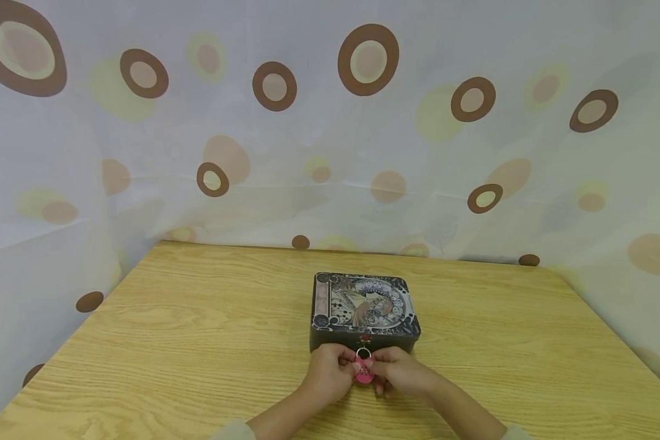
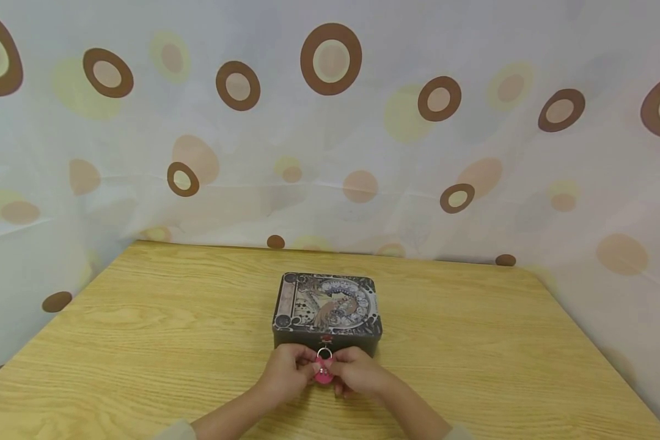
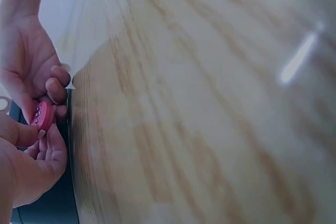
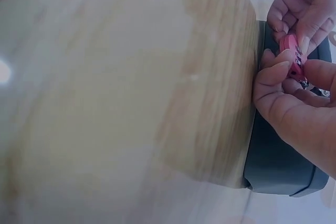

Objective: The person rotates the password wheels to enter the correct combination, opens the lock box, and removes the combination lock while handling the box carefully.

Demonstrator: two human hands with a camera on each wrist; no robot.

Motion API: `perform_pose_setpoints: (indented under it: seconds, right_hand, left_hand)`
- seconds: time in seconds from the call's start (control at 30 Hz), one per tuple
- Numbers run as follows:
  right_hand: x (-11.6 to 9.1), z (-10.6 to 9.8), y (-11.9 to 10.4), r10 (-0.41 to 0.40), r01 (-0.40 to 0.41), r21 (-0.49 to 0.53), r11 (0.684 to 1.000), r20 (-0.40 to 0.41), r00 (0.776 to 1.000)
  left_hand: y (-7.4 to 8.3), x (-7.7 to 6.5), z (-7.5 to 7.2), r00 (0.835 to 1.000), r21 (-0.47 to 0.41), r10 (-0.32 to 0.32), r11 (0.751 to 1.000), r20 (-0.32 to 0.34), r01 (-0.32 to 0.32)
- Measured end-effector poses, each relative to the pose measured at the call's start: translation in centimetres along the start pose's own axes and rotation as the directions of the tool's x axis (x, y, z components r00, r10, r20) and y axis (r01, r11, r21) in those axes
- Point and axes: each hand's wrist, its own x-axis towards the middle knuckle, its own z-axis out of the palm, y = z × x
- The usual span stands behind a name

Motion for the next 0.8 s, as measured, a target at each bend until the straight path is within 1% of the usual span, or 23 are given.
perform_pose_setpoints:
  seconds: [0.23,0.4,0.57,0.8]
  right_hand:
    - [-0.24,-0.27,0.26,0.000,0.000,0.026,1.000,-0.012,1.000]
    - [-0.40,-0.16,0.47,-0.029,0.029,-0.023,0.999,-0.035,0.999]
    - [-0.40,-0.05,0.64,-0.051,0.048,-0.058,0.997,-0.056,0.997]
    - [-0.30,0.00,0.95,-0.050,0.046,-0.061,0.997,-0.079,0.996]
  left_hand:
    - [-0.07,0.00,-0.01,1.000,0.002,0.004,1.000,-0.014,-0.004]
    - [-0.15,0.01,-0.10,1.000,-0.012,0.000,1.000,-0.002,0.000]
    - [-0.16,0.07,-0.18,0.999,-0.040,-0.030,0.999,0.020,0.031]
    - [-0.30,0.09,-0.20,0.996,-0.088,-0.076,0.993,0.045,0.080]
